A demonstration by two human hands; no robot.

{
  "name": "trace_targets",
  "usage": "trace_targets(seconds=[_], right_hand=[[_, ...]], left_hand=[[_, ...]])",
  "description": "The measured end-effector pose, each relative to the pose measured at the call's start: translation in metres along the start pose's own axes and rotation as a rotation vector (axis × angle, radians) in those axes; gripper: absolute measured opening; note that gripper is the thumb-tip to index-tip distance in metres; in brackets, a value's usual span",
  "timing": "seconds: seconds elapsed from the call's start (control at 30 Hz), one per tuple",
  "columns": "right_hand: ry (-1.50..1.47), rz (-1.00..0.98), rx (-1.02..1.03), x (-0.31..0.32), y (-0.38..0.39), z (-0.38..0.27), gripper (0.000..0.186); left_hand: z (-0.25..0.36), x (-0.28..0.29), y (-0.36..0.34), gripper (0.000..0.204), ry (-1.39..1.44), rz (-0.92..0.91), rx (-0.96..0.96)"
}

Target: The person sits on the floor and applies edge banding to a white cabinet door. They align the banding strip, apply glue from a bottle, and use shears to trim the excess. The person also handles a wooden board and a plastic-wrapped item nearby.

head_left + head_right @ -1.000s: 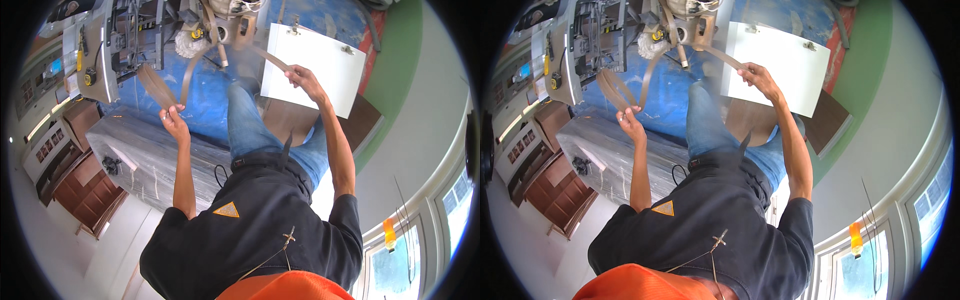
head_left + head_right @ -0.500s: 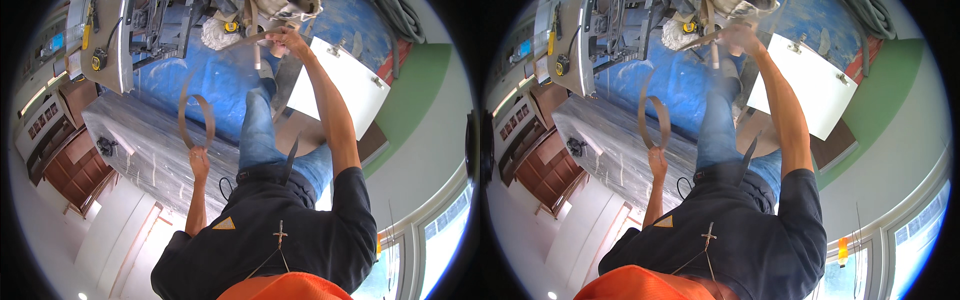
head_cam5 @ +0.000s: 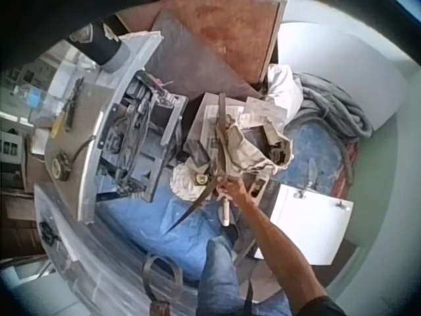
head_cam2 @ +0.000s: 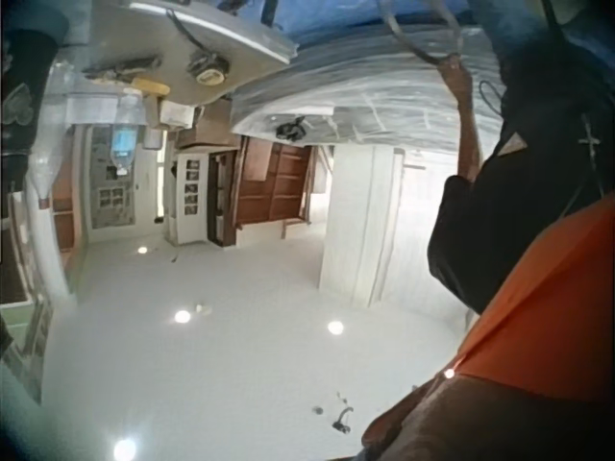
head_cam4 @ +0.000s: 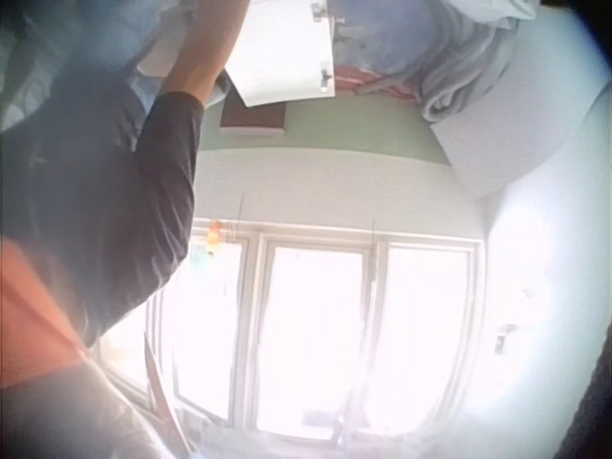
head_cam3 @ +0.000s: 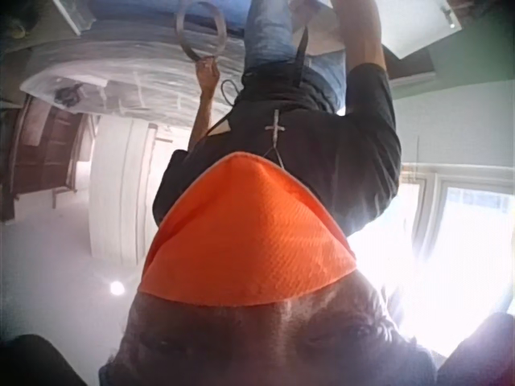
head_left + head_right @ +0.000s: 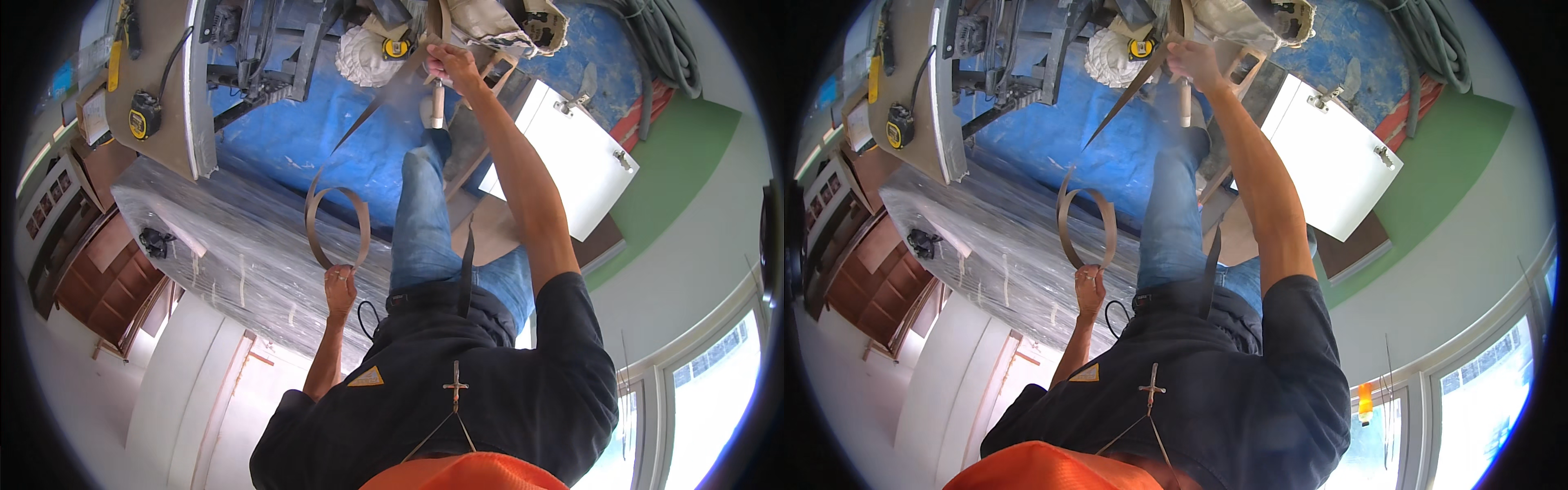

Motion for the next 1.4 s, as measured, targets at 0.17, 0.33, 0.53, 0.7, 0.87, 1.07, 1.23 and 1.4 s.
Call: trace_targets(seconds=[0.17, 0.33, 0.53, 0.7, 0.87, 1.07, 1.23, 1.4], right_hand=[[0.025, 0.044, -0.023, -0.002, 0.011, -0.003, 0.025], [0.170, -0.038, 0.149, 0.004, 0.062, -0.033, 0.032], [0.275, -0.034, 0.302, 0.081, 0.167, -0.034, 0.048], [0.268, 0.015, 0.301, 0.175, 0.226, -0.002, 0.041], [0.410, 0.062, 0.287, 0.249, 0.264, 0.032, 0.032], [0.446, -0.023, 0.316, 0.268, 0.291, 0.080, 0.026], [0.413, -0.031, 0.341, 0.261, 0.324, 0.105, 0.026], [0.324, 0.137, 0.453, 0.301, 0.356, 0.117, 0.023]], left_hand=[[-0.002, -0.015, 0.003, 0.004, 0.013, -0.055, 0.001], [-0.012, -0.064, 0.020, 0.010, 0.100, -0.243, -0.017], [-0.039, -0.169, 0.039, 0.026, 0.389, -0.655, 0.249], [-0.023, -0.237, 0.005, 0.039, 0.795, -0.747, 0.415], [-0.018, -0.284, -0.022, 0.041, 0.797, -0.768, 0.445], [-0.020, -0.288, -0.067, 0.039, -0.101, -1.019, 0.089], [0.097, -0.182, -0.162, 0.028, 0.072, -0.081, -0.240], [0.247, -0.199, -0.150, 0.024, 0.190, -0.158, -0.792]])
Point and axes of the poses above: each hand's wrist, its own y-axis away from the middle knuckle, its own x-axis out of the back of the hand, z = x × y, the point moved 9 cm from there along -y, towards the middle knuckle, and after that the axes turned 6 degrees about z, right-handed, at the moved point
